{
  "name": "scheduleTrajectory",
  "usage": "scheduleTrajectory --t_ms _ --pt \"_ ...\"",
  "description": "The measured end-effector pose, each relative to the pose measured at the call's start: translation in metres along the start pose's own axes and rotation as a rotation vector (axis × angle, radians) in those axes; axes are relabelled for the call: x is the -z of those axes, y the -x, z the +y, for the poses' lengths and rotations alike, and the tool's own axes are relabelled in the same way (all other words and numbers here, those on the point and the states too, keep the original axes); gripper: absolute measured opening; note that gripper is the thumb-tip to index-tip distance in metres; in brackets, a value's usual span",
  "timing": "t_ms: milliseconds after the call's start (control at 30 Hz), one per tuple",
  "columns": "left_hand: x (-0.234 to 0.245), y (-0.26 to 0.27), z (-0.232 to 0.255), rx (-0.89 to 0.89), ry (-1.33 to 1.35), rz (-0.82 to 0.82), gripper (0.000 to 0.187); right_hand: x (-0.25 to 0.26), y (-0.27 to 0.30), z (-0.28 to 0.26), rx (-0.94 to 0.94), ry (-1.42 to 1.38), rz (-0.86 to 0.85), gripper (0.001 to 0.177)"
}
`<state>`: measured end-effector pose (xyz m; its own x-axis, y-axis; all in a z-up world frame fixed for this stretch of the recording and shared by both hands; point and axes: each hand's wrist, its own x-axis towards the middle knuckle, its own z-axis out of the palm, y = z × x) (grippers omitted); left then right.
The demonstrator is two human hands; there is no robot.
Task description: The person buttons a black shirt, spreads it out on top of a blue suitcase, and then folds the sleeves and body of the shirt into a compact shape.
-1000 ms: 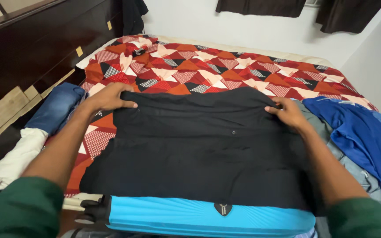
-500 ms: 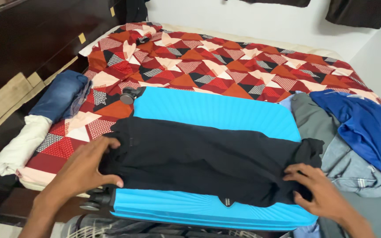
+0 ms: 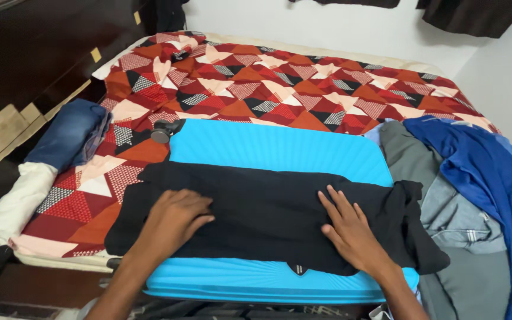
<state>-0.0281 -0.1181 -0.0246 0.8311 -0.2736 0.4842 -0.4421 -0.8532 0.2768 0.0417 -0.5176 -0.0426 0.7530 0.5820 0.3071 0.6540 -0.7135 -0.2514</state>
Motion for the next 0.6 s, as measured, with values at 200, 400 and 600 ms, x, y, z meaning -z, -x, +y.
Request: scheduleTrajectory --t_ms 200,400,600 --pt "0.024 0.024 0.011 0.145 0.053 0.072 0.032 -0.002 0.027 0.071 -0.184 0.201 0.128 0.057" --pt "0.044 0.006 0.021 0.513 0.022 -0.008 0.037 0.001 0.045 0.109 -0.404 0.270 0.269 0.050" --pt "0.032 -0.010 0.015 0.351 -0.199 0.218 0.041 0.006 0.054 0.118 -0.612 0.443 0.372 0.054"
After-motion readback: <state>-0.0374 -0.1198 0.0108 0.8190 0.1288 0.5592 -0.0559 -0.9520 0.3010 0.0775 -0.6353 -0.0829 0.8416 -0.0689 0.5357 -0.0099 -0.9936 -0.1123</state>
